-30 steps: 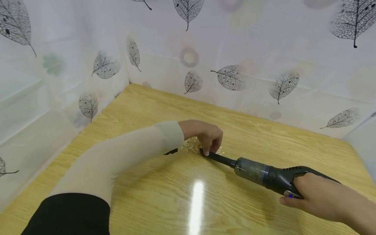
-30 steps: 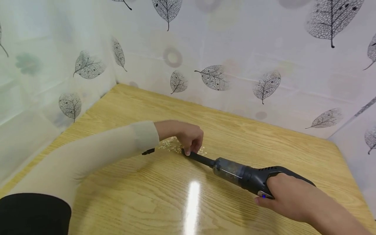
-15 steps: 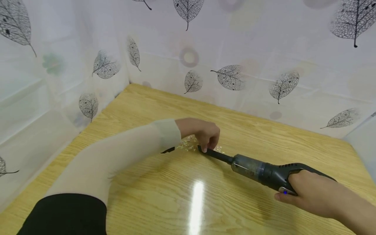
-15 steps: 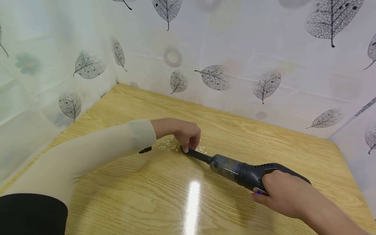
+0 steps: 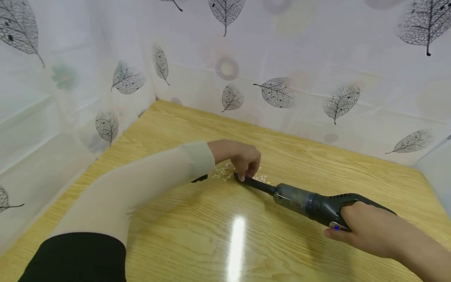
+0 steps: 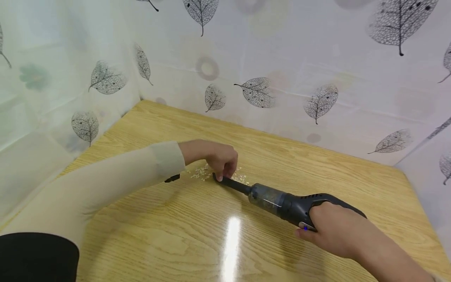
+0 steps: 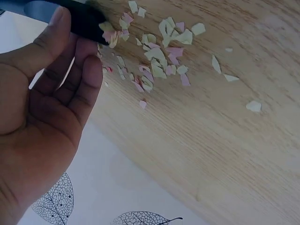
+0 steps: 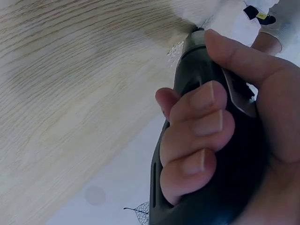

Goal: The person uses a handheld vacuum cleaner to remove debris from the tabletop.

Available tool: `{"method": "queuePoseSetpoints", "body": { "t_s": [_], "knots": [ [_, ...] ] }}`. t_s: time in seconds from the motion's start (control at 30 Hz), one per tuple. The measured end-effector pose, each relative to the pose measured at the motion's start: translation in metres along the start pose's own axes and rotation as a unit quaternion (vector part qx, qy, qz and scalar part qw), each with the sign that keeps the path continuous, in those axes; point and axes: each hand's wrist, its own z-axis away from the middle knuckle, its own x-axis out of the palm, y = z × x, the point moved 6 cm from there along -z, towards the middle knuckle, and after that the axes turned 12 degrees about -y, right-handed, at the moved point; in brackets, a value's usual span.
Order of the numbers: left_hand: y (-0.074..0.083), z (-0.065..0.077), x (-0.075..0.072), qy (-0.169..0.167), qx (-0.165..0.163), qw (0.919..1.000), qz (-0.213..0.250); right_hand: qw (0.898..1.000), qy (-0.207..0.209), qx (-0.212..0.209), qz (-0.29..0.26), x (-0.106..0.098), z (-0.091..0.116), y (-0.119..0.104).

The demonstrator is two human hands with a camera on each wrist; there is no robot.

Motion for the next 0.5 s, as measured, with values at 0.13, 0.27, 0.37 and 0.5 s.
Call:
{"method": "queuePoseSetpoints", "body": {
  "t_s": [0.13,0.27,0.37,0.5],
  "knots": [
    [-0.001,0.003,0.005,-0.042,-0.002,0.9984,0.037,1.0,0.002,-0.009,0.003,0.001,0.0,-0.004],
    [-0.002,0.005,0.006,-0.05,-0.001,0.9979,0.041,1.0,0.0,-0.006,0.003,0.0,-0.001,-0.006],
    [-0.004,0.008,0.006,-0.044,-0.005,0.9977,0.051,1.0,-0.006,-0.002,-0.005,0.0,-0.003,-0.007],
    [-0.006,0.011,0.007,-0.05,-0.008,0.9966,0.065,1.0,-0.004,0.0,-0.009,-0.001,-0.003,-0.008]
  ]
}}
